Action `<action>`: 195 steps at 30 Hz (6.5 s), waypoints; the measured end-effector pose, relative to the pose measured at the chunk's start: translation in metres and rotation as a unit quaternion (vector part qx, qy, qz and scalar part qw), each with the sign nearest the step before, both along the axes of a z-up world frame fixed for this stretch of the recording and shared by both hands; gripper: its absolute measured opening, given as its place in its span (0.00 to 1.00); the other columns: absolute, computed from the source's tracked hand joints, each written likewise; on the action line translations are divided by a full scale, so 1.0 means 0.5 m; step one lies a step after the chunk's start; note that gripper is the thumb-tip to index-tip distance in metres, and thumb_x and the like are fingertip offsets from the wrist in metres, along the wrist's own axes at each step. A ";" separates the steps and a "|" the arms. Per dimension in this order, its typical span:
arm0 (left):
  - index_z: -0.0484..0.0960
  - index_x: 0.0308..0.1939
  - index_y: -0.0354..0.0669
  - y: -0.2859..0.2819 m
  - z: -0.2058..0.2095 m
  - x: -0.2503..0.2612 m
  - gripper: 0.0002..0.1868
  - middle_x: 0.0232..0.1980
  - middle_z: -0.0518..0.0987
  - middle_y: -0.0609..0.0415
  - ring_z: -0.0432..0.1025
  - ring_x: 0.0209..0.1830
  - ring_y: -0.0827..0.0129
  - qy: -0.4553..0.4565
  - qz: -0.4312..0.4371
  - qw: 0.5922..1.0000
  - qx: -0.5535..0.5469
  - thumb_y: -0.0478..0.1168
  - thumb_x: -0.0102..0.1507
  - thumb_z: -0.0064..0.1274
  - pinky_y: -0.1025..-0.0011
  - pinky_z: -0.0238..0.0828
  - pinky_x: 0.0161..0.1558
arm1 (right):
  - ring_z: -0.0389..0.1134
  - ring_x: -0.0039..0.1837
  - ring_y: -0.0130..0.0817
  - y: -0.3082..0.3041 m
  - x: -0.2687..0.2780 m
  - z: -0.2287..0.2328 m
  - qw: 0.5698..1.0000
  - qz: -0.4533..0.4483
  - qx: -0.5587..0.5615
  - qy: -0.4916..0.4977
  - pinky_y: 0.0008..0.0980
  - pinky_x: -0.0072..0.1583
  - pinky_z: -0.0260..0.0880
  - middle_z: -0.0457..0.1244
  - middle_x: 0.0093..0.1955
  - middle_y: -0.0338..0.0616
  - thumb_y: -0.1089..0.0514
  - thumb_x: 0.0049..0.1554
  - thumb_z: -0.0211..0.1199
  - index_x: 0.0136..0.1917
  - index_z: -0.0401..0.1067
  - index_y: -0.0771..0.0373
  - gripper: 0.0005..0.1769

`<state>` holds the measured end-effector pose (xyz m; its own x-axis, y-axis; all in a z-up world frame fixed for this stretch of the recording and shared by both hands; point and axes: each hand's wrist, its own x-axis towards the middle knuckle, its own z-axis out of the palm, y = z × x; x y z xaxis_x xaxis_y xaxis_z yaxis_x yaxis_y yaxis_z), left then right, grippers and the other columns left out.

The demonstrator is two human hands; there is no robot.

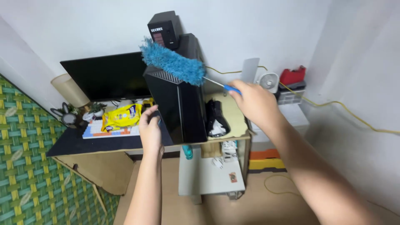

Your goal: Dusting a computer case, monitor, keyboard, and various desk accessories using a blue duster.

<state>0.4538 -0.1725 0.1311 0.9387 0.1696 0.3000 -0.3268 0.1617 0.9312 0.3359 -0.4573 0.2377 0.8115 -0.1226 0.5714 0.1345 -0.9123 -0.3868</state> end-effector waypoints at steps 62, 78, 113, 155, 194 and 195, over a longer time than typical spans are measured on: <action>0.80 0.55 0.59 -0.135 0.215 0.281 0.14 0.64 0.64 0.53 0.57 0.65 0.58 -0.033 0.360 0.909 0.206 0.44 0.66 0.48 0.50 0.46 0.67 | 0.72 0.44 0.49 -0.288 0.318 -0.193 0.992 0.050 0.045 0.106 0.47 0.45 0.72 0.71 0.43 0.49 0.45 0.63 0.55 0.61 0.72 0.47 0.16; 0.72 0.61 0.63 -0.208 0.265 0.400 0.30 0.68 0.65 0.49 0.60 0.68 0.50 0.046 0.324 0.855 0.402 0.48 0.54 0.61 0.48 0.53 0.64 | 0.71 0.52 0.55 -0.393 0.459 -0.197 0.999 -0.018 0.035 -0.017 0.51 0.49 0.69 0.71 0.51 0.50 0.50 0.64 0.58 0.62 0.74 0.51 0.15; 0.68 0.62 0.61 -0.125 0.335 0.654 0.21 0.72 0.58 0.52 0.54 0.71 0.53 0.026 0.238 0.905 0.353 0.48 0.64 0.46 0.45 0.47 0.64 | 0.71 0.46 0.47 -0.142 0.690 0.216 0.972 -0.031 -0.190 -0.133 0.44 0.47 0.69 0.70 0.45 0.46 0.48 0.67 0.61 0.60 0.79 0.47 0.11; 0.66 0.55 0.53 -0.139 0.359 0.597 0.18 0.70 0.56 0.51 0.54 0.68 0.56 0.021 0.373 0.898 0.230 0.41 0.61 0.46 0.49 0.46 0.63 | 0.74 0.52 0.47 -0.163 0.812 0.261 0.980 0.013 -0.195 -0.047 0.47 0.49 0.73 0.72 0.49 0.46 0.57 0.62 0.57 0.57 0.79 0.46 0.14; 0.42 0.79 0.71 -0.300 0.420 0.604 0.64 0.71 0.61 0.34 0.66 0.67 0.40 0.187 0.230 0.821 0.489 0.63 0.49 0.70 0.51 0.72 0.58 | 0.72 0.36 0.38 -0.204 0.585 -0.023 0.965 0.182 -0.190 0.002 0.39 0.35 0.72 0.68 0.42 0.37 0.48 0.59 0.57 0.65 0.75 0.41 0.21; 0.41 0.80 0.73 -0.301 0.423 0.602 0.65 0.72 0.60 0.35 0.65 0.69 0.41 0.197 0.224 0.827 0.476 0.63 0.48 0.70 0.50 0.70 0.60 | 0.72 0.37 0.38 -0.202 0.581 -0.022 0.965 0.178 -0.194 0.001 0.39 0.34 0.72 0.68 0.43 0.38 0.48 0.59 0.57 0.65 0.75 0.41 0.21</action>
<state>0.7546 -0.3228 0.3426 0.9021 0.3906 0.1836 0.2049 -0.7619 0.6144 0.6264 -0.5583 0.2269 0.7633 0.3868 0.5174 0.4659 -0.8845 -0.0261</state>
